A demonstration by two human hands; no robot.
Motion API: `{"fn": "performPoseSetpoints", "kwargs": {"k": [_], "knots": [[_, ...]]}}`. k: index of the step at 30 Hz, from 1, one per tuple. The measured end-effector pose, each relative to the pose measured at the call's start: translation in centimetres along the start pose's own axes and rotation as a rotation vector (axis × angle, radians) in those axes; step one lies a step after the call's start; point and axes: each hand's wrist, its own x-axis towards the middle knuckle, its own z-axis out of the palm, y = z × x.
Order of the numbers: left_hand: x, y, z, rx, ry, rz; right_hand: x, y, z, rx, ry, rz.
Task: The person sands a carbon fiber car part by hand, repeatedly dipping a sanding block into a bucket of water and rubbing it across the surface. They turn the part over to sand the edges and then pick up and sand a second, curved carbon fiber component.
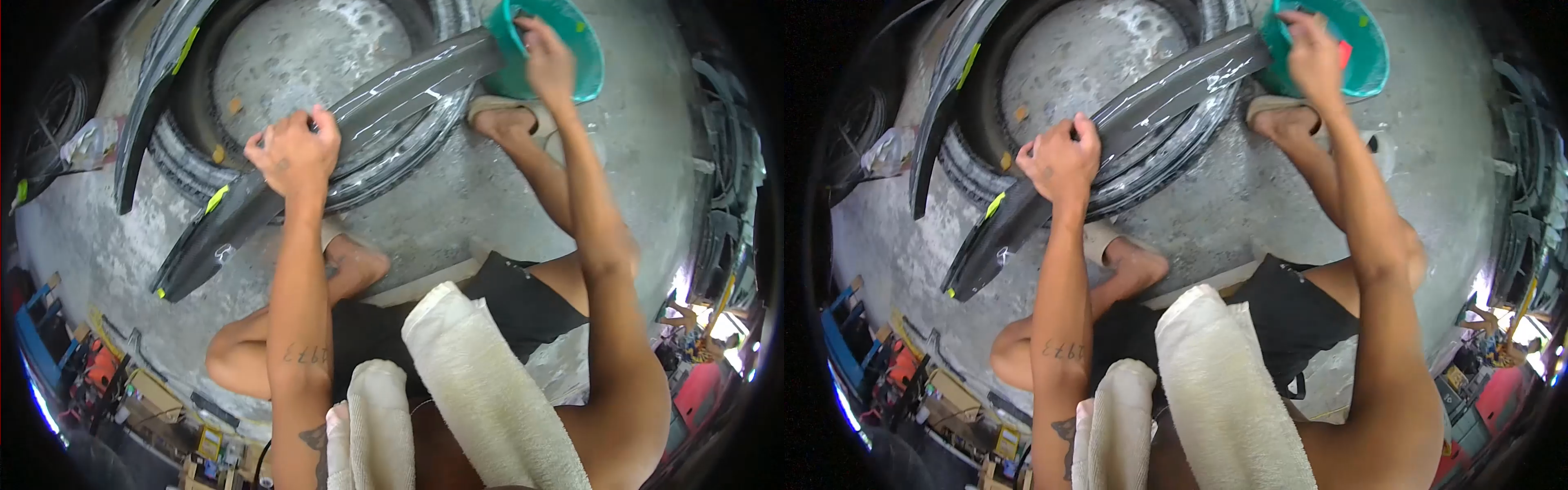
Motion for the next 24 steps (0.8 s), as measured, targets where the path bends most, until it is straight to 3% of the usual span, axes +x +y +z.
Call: {"fn": "performPoseSetpoints", "kwargs": {"k": [1, 2, 5, 7, 8, 10, 11, 13, 15, 17, 19, 21, 22, 24], "knots": [[0.1, 0.2, -0.4, -0.016, -0.044, -0.012, 0.4, 0.3, -1.0, 0.160, 0.003, 0.401], [0.0, 0.4, -0.4, 0.009, -0.042, -0.003, 0.4, 1.8, -1.5, 0.409, 0.057, 0.613], [0.0, 0.3, -0.3, 0.010, 0.033, 0.019, 1.3, 2.5, -3.3, 0.584, 0.099, 0.875], [0.1, 0.0, -0.2, 0.003, 0.087, 0.038, 2.3, 4.1, -3.7, 0.630, 0.013, 0.887], [0.1, 0.0, -0.5, 0.015, 0.015, -0.007, 2.6, 5.6, -3.4, 0.643, -0.030, 0.871], [0.0, 0.1, -0.2, -0.015, 0.053, -0.003, 3.3, 11.0, -3.2, 0.212, -0.435, 0.631], [-0.1, 0.1, -0.2, -0.022, 0.046, -0.002, 2.8, 14.0, -2.5, 0.198, -0.574, 0.602], [0.0, 0.3, -0.2, -0.022, 0.053, 0.006, 2.4, 15.7, -1.8, 0.074, -0.833, 0.772], [-0.2, 0.4, -0.1, -0.039, 0.052, 0.012, -1.0, 24.2, 1.2, -0.103, -0.970, 0.529], [-0.1, 0.4, 0.0, -0.024, 0.060, 0.017, -2.7, 26.9, 3.2, -0.233, -1.093, 0.395], [-0.2, 0.4, -0.4, -0.014, 0.035, 0.011, -3.3, 27.8, 4.5, -0.211, -1.112, 0.349], [-0.2, 0.3, -0.3, -0.004, 0.012, -0.002, -2.2, 25.1, 3.4, -0.102, -0.858, 0.237], [-0.2, 0.4, -0.3, -0.008, -0.006, -0.014, -1.3, 22.7, 2.2, -0.103, -0.854, 0.234], [-0.2, 0.5, -0.2, -0.015, 0.005, -0.012, 0.3, 15.2, -0.6, 0.011, -0.558, 0.549]]}}
